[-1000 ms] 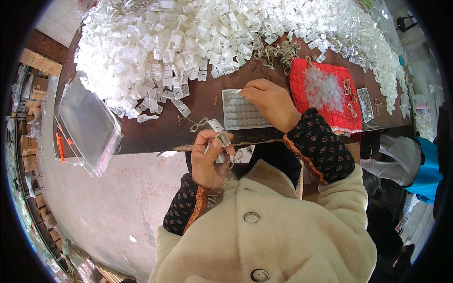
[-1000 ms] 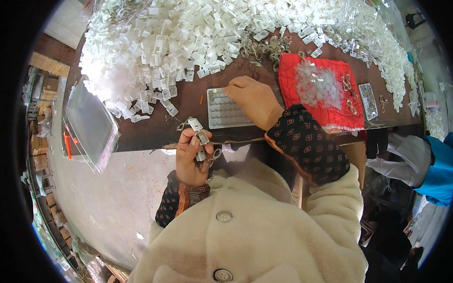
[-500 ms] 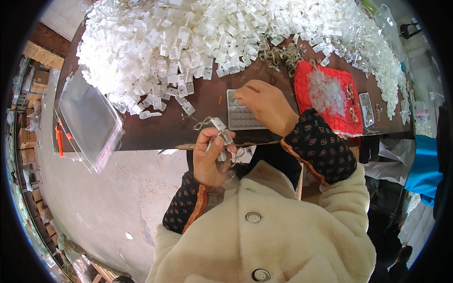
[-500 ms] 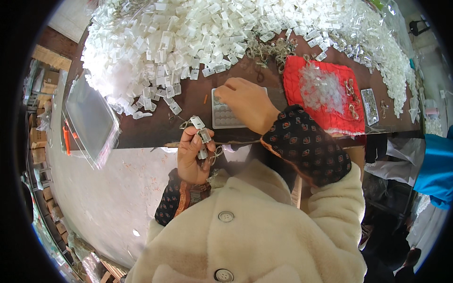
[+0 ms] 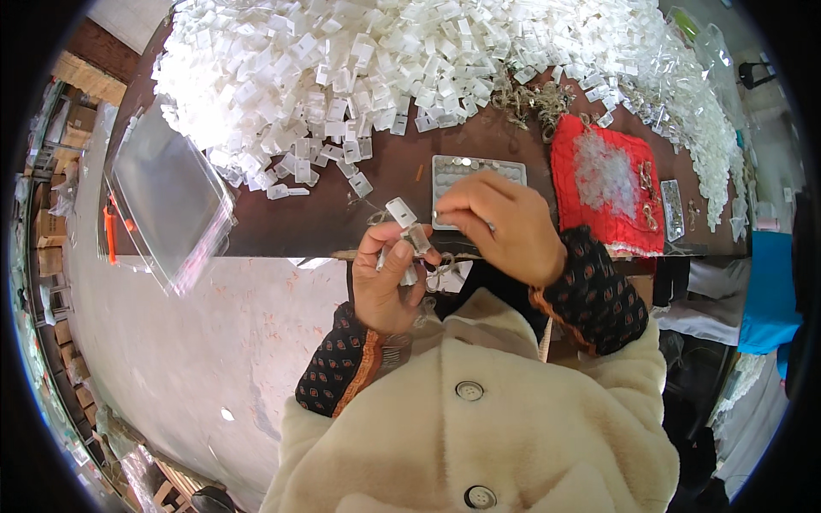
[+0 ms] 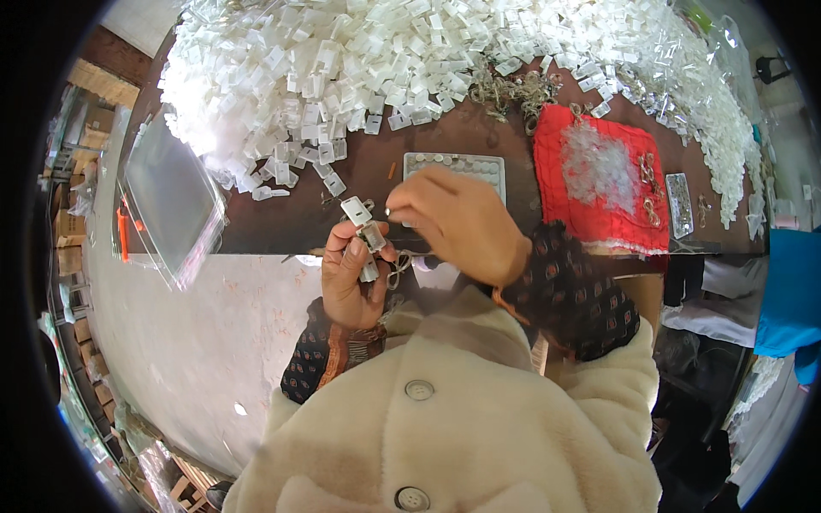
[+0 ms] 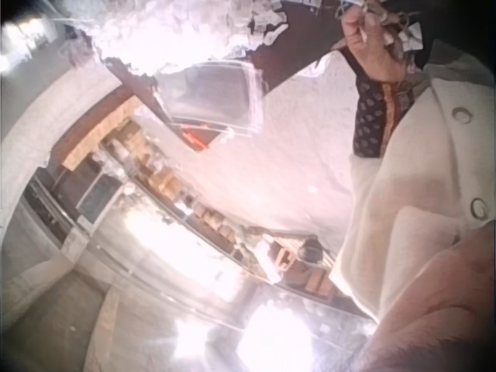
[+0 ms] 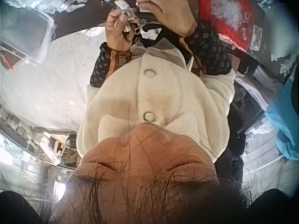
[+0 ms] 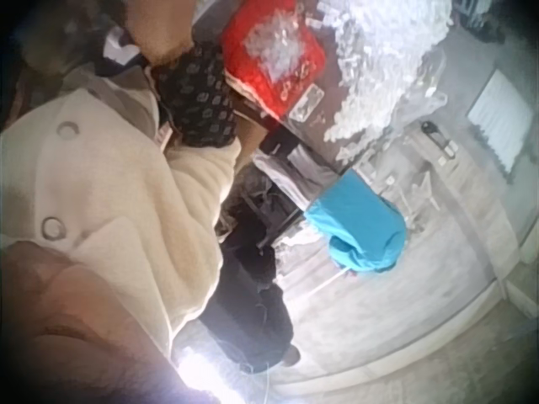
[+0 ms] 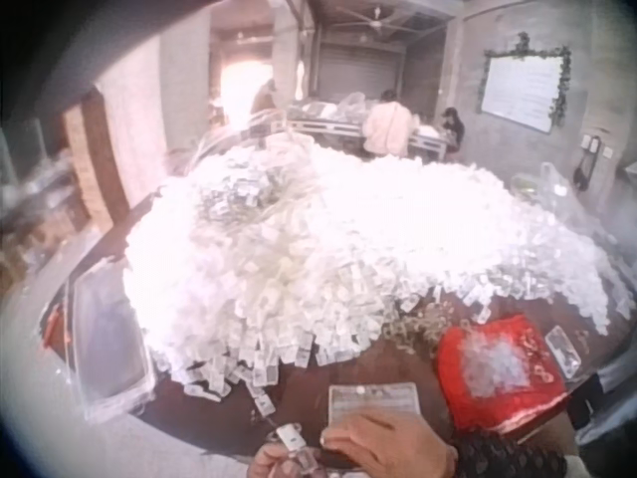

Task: The person assembles small LED light units by inserting metal contacts into white plastic housings and testing each unit with a battery. Completed units are placed into a compartmentalized tray on the table.

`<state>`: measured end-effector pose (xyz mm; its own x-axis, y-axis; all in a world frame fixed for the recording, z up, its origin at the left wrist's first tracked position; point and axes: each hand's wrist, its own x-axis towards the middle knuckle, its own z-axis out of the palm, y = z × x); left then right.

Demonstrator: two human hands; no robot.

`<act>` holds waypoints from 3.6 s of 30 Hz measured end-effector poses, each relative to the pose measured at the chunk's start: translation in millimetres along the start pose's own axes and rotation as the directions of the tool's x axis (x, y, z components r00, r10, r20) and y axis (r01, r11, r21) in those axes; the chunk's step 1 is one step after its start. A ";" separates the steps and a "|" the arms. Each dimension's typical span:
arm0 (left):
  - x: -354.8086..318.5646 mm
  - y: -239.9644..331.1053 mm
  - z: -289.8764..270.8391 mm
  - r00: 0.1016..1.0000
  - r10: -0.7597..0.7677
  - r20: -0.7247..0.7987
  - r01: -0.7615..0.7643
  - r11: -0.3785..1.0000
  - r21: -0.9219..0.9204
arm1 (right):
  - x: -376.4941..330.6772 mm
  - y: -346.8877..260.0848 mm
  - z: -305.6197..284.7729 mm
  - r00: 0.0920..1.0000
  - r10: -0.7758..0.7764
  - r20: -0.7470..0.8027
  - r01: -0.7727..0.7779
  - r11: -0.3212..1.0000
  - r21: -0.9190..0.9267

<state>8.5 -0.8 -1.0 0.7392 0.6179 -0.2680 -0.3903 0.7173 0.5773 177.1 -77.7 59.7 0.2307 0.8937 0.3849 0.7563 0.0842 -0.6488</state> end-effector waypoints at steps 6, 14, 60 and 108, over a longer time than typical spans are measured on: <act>-9.3 2.1 9.3 1.000 0.014 0.004 -0.014 0.998 0.058 | -11.5 -30.5 4.7 0.995 -0.102 0.003 0.102 0.994 0.029; -15.5 2.6 6.2 0.991 0.038 0.127 -0.043 0.999 0.030 | -16.1 -42.1 8.5 0.982 -0.132 -0.133 0.138 0.990 0.040; -3.9 -0.5 -1.2 0.991 -0.086 0.102 0.087 0.996 -0.007 | -13.2 -14.5 11.1 0.986 -0.060 -0.158 0.051 0.997 -0.058; -37.1 -5.4 31.7 0.932 -0.348 -0.103 0.321 0.923 -0.210 | -50.8 -31.5 21.6 0.960 -0.060 -0.272 0.189 0.857 0.480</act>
<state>0.5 -37.9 30.3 0.7680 0.3597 -0.5298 -0.2381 0.9284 0.2853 128.4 -116.3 46.4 0.3431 0.7333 0.5870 0.3978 0.4528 -0.7980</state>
